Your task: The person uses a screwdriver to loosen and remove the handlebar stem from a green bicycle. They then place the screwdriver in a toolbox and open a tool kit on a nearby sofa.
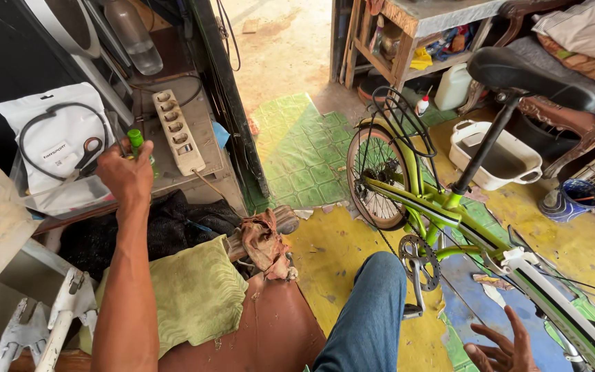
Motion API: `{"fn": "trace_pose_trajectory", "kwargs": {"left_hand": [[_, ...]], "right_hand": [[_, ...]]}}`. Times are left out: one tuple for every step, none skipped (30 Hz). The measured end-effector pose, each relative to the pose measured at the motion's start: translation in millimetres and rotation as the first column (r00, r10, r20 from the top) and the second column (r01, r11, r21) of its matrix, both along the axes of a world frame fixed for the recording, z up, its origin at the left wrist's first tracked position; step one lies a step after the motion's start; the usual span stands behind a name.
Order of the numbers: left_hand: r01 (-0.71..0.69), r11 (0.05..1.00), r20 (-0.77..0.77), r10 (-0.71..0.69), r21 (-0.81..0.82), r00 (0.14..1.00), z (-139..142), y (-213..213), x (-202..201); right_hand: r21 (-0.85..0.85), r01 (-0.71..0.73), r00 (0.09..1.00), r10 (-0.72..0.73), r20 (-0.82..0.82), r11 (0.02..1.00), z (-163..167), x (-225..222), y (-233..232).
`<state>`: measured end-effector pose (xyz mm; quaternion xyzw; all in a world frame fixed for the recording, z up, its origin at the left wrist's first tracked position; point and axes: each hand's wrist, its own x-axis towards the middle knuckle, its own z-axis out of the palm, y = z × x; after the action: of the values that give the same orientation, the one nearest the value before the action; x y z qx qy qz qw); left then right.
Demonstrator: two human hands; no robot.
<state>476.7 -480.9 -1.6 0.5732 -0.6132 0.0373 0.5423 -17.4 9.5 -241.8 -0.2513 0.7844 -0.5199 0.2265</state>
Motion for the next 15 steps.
{"fn": "trace_pose_trajectory", "kwargs": {"left_hand": [[-0.018, 1.0, 0.028, 0.018, 0.023, 0.999, -2, -4, -1], [-0.036, 0.998, 0.057, 0.033, 0.047, 0.998, -4, -7, -4], [-0.051, 0.996, 0.085, 0.045, 0.071, 0.995, -6, -10, -7], [-0.056, 0.995, 0.111, 0.047, 0.085, 0.993, -8, -12, -10], [-0.059, 0.994, 0.138, 0.046, 0.095, 0.989, -10, -14, -13], [-0.06, 0.993, 0.166, 0.042, 0.104, 0.985, -10, -15, -17], [-0.05, 0.986, 0.096, 0.035, 0.161, 0.995, -10, -16, -20], [-0.036, 0.975, 0.025, 0.031, 0.219, 0.999, -11, -16, -24], [-0.02, 0.961, -0.046, 0.034, 0.276, 0.998, -10, -15, -26], [-0.025, 0.964, -0.026, 0.033, 0.266, 0.999, -10, -15, -27], [-0.033, 0.966, -0.005, 0.036, 0.256, 0.999, -9, -13, -28], [-0.044, 0.968, 0.015, 0.041, 0.247, 0.999, -9, -12, -28], [-0.039, 0.962, -0.012, 0.044, 0.271, 0.999, -10, -10, -29], [-0.033, 0.956, -0.04, 0.046, 0.293, 0.998, -10, -10, -29], [-0.025, 0.948, -0.068, 0.049, 0.317, 0.996, -11, -9, -30]], "right_hand": [[0.016, -0.001, 1.0, 0.001, -0.005, 1.0, -7, -1, -1], [0.033, 0.001, 1.0, 0.0, -0.01, 0.999, -12, -1, -2], [0.05, 0.004, 1.0, -0.004, -0.015, 0.999, -16, -1, -1], [0.054, 0.005, 1.0, -0.005, -0.012, 0.999, -17, 0, -1], [0.055, 0.009, 1.0, -0.008, -0.007, 0.998, -18, 0, 0], [0.054, 0.014, 1.0, -0.014, -0.001, 0.998, -19, 1, 0], [0.069, 0.005, 1.0, -0.005, 0.011, 0.998, -19, 0, 2], [0.086, -0.006, 1.0, 0.004, 0.023, 0.996, -19, -3, 4], [0.102, -0.019, 0.999, 0.015, 0.035, 0.995, -19, -6, 6], [0.125, -0.013, 0.998, 0.004, 0.068, 0.992, -20, -8, 8], [0.149, -0.01, 0.995, -0.005, 0.1, 0.989, -22, -12, 9], [0.173, -0.012, 0.991, -0.012, 0.133, 0.985, -24, -15, 11], [0.181, -0.006, 0.988, -0.022, 0.151, 0.983, -26, -18, 12], [0.188, 0.001, 0.985, -0.034, 0.169, 0.982, -29, -19, 13], [0.197, 0.009, 0.981, -0.046, 0.187, 0.98, -31, -20, 16]]}}
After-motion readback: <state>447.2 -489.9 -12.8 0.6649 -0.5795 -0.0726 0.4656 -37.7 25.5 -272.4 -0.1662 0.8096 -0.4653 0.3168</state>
